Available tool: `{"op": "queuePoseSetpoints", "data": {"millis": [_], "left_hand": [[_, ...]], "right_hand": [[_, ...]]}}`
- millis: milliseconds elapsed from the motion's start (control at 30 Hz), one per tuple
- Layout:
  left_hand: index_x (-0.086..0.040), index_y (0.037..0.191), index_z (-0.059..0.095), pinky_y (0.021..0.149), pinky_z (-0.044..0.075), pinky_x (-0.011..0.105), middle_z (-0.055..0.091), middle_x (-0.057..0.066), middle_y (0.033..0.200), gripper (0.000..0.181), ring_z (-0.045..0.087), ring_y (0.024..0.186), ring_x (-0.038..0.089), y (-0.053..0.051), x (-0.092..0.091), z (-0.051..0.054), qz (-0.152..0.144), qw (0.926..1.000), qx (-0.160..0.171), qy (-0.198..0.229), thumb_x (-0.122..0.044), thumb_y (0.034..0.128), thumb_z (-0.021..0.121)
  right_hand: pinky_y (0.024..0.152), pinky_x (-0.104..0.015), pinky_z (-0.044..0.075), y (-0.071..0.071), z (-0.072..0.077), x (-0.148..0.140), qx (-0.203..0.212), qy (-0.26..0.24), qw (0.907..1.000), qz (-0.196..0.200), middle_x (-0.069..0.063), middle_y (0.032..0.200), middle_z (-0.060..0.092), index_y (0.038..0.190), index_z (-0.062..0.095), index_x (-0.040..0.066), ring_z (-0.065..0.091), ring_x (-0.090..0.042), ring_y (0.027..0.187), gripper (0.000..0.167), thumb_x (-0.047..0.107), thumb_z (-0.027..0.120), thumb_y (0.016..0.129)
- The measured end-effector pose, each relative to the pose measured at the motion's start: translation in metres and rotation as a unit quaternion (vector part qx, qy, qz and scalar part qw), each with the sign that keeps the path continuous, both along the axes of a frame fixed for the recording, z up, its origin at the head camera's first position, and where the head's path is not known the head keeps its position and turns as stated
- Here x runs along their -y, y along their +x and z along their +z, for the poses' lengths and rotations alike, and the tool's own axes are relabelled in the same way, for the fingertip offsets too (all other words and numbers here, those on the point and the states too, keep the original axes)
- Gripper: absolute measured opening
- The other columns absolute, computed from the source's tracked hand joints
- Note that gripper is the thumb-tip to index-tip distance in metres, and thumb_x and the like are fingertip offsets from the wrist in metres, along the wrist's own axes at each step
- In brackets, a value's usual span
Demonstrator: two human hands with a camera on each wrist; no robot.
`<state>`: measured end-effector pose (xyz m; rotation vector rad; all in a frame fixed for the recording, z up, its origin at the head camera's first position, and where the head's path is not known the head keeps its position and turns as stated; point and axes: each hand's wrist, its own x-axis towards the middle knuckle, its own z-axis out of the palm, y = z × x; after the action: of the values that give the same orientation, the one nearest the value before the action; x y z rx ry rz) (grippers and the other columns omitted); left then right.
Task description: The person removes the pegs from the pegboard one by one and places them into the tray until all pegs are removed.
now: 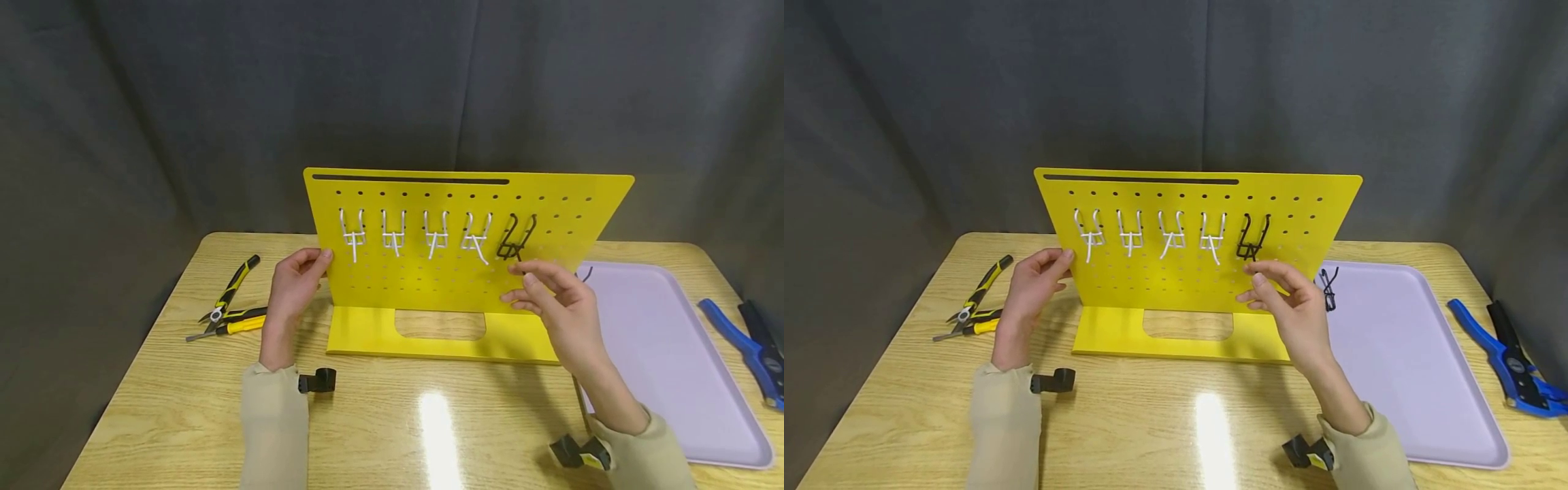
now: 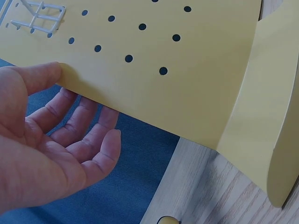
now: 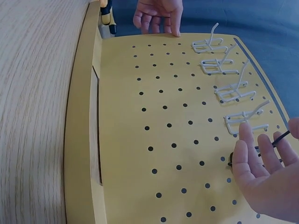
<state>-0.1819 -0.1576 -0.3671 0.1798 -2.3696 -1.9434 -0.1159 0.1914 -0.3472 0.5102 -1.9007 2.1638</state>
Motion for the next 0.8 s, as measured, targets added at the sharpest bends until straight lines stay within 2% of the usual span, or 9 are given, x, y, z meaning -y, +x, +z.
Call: {"op": "queuePoseSetpoints", "data": {"millis": [200,533,667,800], "left_hand": [[0.002,0.110,0.064,0.074,0.041,0.029,0.063,0.014,0.099,0.036,0.057,0.096,0.030,0.0002,0.0006,-0.0005,-0.002,1.0000,-0.002,0.000,-0.031,0.0967,0.059],[0.003,0.111,0.064,0.074,0.041,0.029,0.063,0.016,0.101,0.036,0.057,0.093,0.025,-0.0001,0.0006,0.0000,-0.005,1.0000,-0.006,-0.004,-0.030,0.0969,0.058],[0.003,0.111,0.064,0.075,0.040,0.029,0.063,0.015,0.101,0.036,0.057,0.096,0.029,0.0003,0.0002,0.0004,-0.004,1.0000,-0.004,-0.001,-0.030,0.0970,0.058],[0.003,0.111,0.064,0.075,0.040,0.029,0.062,0.015,0.101,0.036,0.056,0.100,0.035,0.0006,0.0000,0.0006,-0.003,1.0000,-0.001,0.004,-0.030,0.0970,0.058]], "right_hand": [[0.073,-0.029,0.054,0.0000,-0.0001,-0.0002,-0.011,-0.010,0.9998,0.012,-0.010,0.112,0.066,0.113,0.059,-0.012,0.069,-0.020,0.081,0.021,-0.005,0.048,0.098],[0.075,-0.030,0.054,0.0049,0.0040,-0.0014,-0.031,-0.032,0.9986,0.029,-0.012,0.110,0.066,0.111,0.062,-0.011,0.069,-0.021,0.082,0.021,-0.009,0.046,0.097],[0.075,-0.030,0.054,0.0061,0.0072,-0.0035,-0.025,-0.031,0.9991,0.013,-0.010,0.108,0.068,0.110,0.063,-0.010,0.069,-0.020,0.081,0.020,-0.006,0.048,0.097],[0.074,-0.030,0.054,0.0060,0.0091,-0.0080,-0.036,-0.047,0.9981,0.016,-0.012,0.106,0.069,0.110,0.060,-0.014,0.070,-0.021,0.080,0.020,-0.007,0.047,0.097]]}}
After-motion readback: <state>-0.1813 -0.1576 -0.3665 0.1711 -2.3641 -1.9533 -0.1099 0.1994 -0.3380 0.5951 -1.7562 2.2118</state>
